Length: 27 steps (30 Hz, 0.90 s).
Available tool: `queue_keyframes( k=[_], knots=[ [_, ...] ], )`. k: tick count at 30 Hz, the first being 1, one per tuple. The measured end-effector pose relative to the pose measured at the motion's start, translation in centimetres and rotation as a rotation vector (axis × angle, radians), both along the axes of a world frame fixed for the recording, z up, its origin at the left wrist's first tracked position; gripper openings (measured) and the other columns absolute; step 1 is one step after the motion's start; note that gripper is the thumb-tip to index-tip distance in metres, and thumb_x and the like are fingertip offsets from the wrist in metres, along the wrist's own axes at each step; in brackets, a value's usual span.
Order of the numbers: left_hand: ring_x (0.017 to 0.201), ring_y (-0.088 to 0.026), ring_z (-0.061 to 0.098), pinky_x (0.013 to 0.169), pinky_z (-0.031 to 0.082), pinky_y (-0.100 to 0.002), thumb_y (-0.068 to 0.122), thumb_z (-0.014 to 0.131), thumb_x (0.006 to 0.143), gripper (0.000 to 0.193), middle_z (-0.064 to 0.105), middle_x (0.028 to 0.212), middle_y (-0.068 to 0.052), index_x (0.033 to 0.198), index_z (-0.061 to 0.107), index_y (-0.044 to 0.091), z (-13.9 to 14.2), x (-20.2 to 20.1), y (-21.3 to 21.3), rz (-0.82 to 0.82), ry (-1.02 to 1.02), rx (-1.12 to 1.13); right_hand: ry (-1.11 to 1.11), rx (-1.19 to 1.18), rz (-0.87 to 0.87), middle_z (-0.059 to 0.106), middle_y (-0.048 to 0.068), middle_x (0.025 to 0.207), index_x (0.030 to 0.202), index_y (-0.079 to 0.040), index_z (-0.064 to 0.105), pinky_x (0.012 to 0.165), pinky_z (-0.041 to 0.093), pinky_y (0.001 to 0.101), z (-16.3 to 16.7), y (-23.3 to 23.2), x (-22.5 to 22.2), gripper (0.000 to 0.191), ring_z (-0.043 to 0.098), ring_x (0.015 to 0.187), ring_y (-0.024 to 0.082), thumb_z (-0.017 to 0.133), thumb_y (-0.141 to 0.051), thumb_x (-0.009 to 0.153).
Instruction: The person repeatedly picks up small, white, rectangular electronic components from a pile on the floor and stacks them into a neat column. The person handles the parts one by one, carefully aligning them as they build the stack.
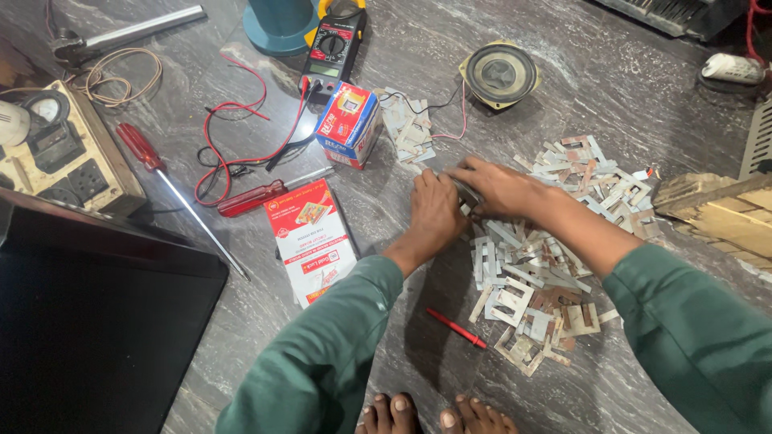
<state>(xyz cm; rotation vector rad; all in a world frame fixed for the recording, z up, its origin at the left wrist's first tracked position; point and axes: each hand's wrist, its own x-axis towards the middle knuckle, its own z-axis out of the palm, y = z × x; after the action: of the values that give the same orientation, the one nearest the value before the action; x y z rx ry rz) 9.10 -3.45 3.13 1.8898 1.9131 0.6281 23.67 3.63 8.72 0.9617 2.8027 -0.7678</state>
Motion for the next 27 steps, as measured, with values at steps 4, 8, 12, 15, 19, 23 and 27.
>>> queue_keyframes(
  k=[4, 8, 12, 15, 19, 23, 27],
  knots=[
    [0.109, -0.043, 0.055, 0.095, 0.049, -0.048, 0.023, 0.090, 0.065, 0.065, 0.055, 0.113, -0.027, 0.112, 0.060, -0.011, -0.6, -0.3, 0.2, -0.049, 0.009, 0.080, -0.091, 0.007, -0.025, 0.055, 0.015, 0.125, 0.142, -0.010, 0.050, 0.096, 0.052, 0.0448, 0.0, 0.6, -0.2, 0.079, 0.061, 0.116, 0.039, 0.085, -0.010, 0.070],
    [0.108, -0.042, 0.057, 0.092, 0.051, -0.048, 0.021, 0.088, 0.067, 0.058, 0.057, 0.112, -0.027, 0.108, 0.063, -0.011, -0.5, -0.2, 0.6, -0.045, 0.003, 0.059, -0.079, 0.049, -0.011, 0.058, 0.015, 0.120, 0.136, -0.007, 0.055, 0.095, 0.054, 0.0446, -0.2, 0.9, -0.4, 0.075, 0.063, 0.113, 0.039, 0.086, -0.009, 0.068],
    [0.109, -0.043, 0.057, 0.090, 0.051, -0.049, 0.021, 0.089, 0.065, 0.058, 0.057, 0.114, -0.026, 0.106, 0.064, -0.011, -0.7, 0.1, 0.9, -0.035, -0.037, 0.078, -0.096, 0.079, -0.024, 0.058, 0.015, 0.123, 0.132, -0.006, 0.058, 0.099, 0.052, 0.0448, -0.5, 0.9, -0.2, 0.070, 0.062, 0.116, 0.040, 0.087, -0.010, 0.068],
    [0.112, -0.042, 0.057, 0.095, 0.052, -0.049, 0.019, 0.087, 0.071, 0.054, 0.057, 0.118, -0.024, 0.113, 0.065, -0.006, -1.3, 0.0, 1.5, -0.070, -0.020, 0.119, 0.035, 0.080, -0.011, 0.057, 0.018, 0.125, 0.135, -0.001, 0.053, 0.099, 0.049, 0.0466, -0.5, 0.5, 1.0, 0.080, 0.058, 0.119, 0.041, 0.089, -0.013, 0.064],
    [0.112, -0.044, 0.053, 0.094, 0.049, -0.051, 0.020, 0.092, 0.057, 0.071, 0.055, 0.120, -0.023, 0.120, 0.064, 0.001, -2.2, -1.3, 3.3, -0.183, -0.094, 0.054, 0.090, 0.063, -0.062, 0.054, 0.022, 0.126, 0.140, 0.002, 0.049, 0.099, 0.047, 0.0470, -0.7, 0.2, 2.0, 0.085, 0.055, 0.120, 0.043, 0.089, -0.019, 0.068],
    [0.117, -0.047, 0.051, 0.099, 0.047, -0.049, 0.011, 0.091, 0.054, 0.097, 0.051, 0.126, -0.026, 0.140, 0.047, -0.003, -3.3, -2.0, 2.7, -0.160, -0.135, 0.113, 0.058, 0.018, -0.176, 0.056, 0.020, 0.127, 0.140, -0.001, 0.052, 0.100, 0.050, 0.0443, -1.3, -0.1, 1.8, 0.082, 0.059, 0.120, 0.037, 0.089, -0.022, 0.070],
    [0.119, -0.050, 0.048, 0.104, 0.042, -0.050, 0.016, 0.095, 0.058, 0.116, 0.044, 0.129, -0.030, 0.147, 0.026, -0.010, -4.3, -0.3, 1.1, 0.060, -0.286, 0.035, 0.033, -0.169, -0.476, 0.058, 0.017, 0.124, 0.141, 0.000, 0.046, 0.087, 0.056, 0.0390, -2.1, 0.0, 1.1, 0.097, 0.068, 0.095, 0.029, 0.097, -0.021, 0.061]
  ],
)
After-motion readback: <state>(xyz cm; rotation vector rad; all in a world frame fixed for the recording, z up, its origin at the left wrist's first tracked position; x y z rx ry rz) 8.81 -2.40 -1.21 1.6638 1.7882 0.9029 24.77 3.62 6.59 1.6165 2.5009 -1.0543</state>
